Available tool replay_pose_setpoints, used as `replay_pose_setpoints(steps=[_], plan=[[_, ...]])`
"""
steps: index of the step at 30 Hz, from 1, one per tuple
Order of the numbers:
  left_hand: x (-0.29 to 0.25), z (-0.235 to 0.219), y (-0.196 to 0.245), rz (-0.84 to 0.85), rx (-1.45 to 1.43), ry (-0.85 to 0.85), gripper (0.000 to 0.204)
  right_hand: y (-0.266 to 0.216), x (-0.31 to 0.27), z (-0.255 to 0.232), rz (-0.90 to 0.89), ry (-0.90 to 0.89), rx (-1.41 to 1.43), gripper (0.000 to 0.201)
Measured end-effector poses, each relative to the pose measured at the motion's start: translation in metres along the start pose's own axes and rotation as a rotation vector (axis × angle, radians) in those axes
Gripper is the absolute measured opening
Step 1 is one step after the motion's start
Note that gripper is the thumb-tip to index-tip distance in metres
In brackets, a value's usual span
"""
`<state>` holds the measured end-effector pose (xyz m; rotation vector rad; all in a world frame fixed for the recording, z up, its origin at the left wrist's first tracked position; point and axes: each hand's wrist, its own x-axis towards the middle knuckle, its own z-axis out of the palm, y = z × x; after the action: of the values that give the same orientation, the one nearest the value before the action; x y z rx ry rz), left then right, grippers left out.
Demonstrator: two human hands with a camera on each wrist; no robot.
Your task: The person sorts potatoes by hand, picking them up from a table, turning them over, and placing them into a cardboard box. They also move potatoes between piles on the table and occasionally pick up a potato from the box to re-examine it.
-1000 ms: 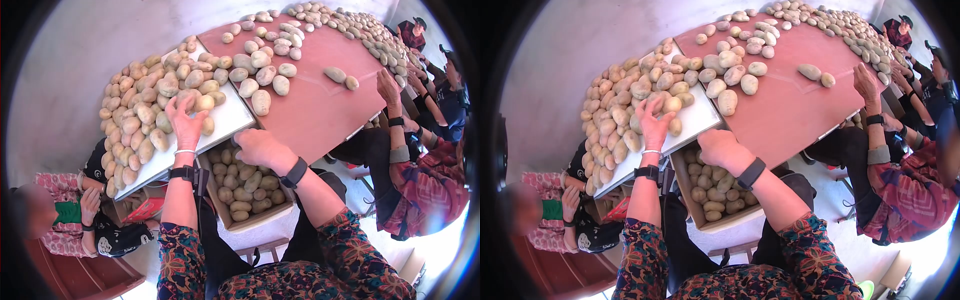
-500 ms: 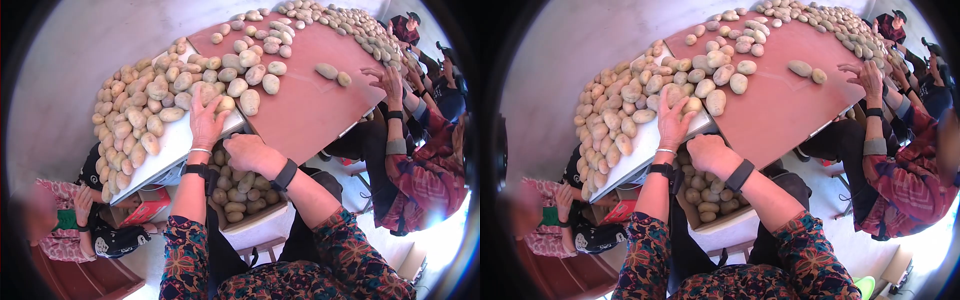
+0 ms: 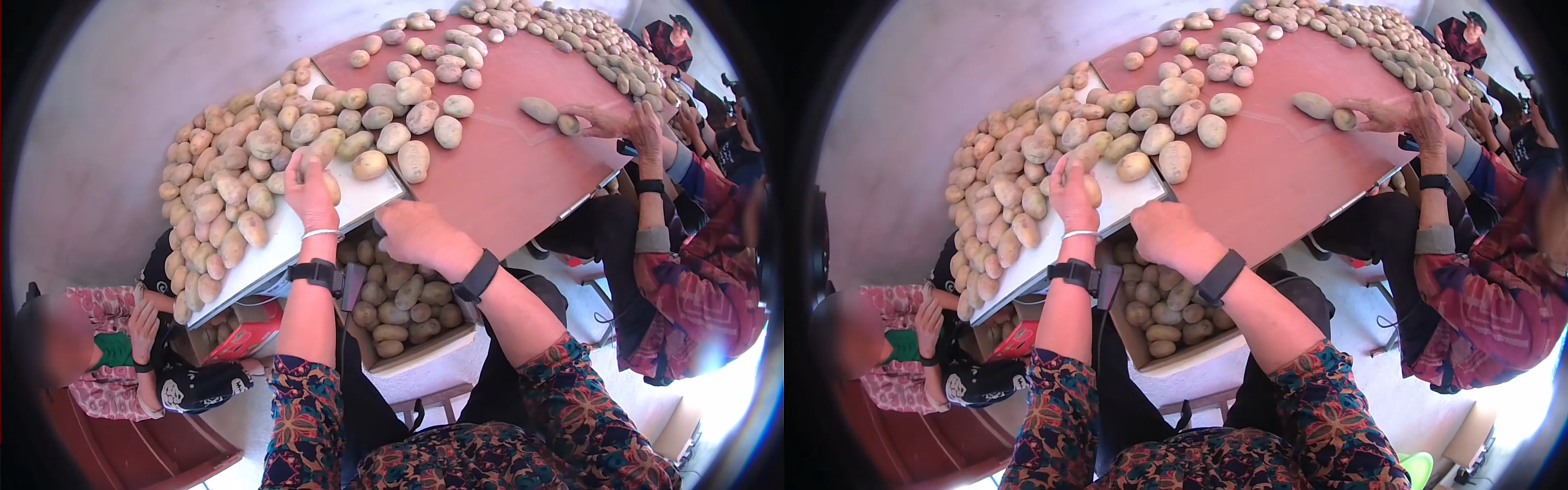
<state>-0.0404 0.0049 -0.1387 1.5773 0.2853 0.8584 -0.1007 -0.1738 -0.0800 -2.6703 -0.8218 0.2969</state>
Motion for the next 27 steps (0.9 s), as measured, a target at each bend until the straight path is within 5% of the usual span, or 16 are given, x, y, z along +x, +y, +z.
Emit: replay_pose_setpoints(steps=[2,3,5,7,9,11,13,15,17,19,21,27], plan=[[0.01,-0.011,0.008,-0.535,-0.65,-0.054,0.033,-0.002,0.0,-0.013,0.022,0.081,0.085,0.023],[0.01,-0.016,0.012,-0.53,-0.649,-0.05,0.033,-0.002,0.002,-0.02,0.048,0.161,0.169,0.024],[0.005,-0.027,0.03,-0.824,-1.025,-0.183,0.038,0.007,0.01,-0.02,0.023,0.278,0.341,0.029],[-0.006,-0.032,0.047,-0.85,-1.026,-0.228,0.042,0.012,0.014,-0.022,0.003,0.394,0.515,0.034],[-0.021,-0.036,0.06,-0.769,-0.93,-0.389,0.037,0.013,0.011,-0.026,0.039,0.337,1.033,0.048],[-0.038,-0.041,0.073,-0.708,-0.858,-0.396,0.038,0.01,0.007,-0.034,-0.007,0.285,1.171,0.056],[-0.051,-0.046,0.082,-0.448,-0.565,-0.643,0.043,0.006,0.002,-0.04,-0.075,0.076,1.424,0.056],[-0.061,-0.053,0.089,-0.41,-0.49,-0.643,0.045,0.005,0.002,-0.037,-0.081,0.032,1.42,0.056],[-0.07,-0.065,0.09,-0.594,-0.606,-0.489,0.041,0.002,0.001,-0.032,-0.071,-0.028,1.425,0.055],[-0.061,-0.09,0.069,-0.969,-0.871,-0.282,0.04,0.0,0.003,-0.026,-0.144,0.049,1.231,0.051],[-0.064,-0.112,0.06,-1.12,-1.101,-0.11,0.041,-0.003,-0.006,-0.035,-0.04,-0.011,1.061,0.045],[-0.067,-0.113,0.057,-1.055,-1.054,0.158,0.042,0.003,-0.003,-0.021,-0.058,-0.37,0.334,0.047]])
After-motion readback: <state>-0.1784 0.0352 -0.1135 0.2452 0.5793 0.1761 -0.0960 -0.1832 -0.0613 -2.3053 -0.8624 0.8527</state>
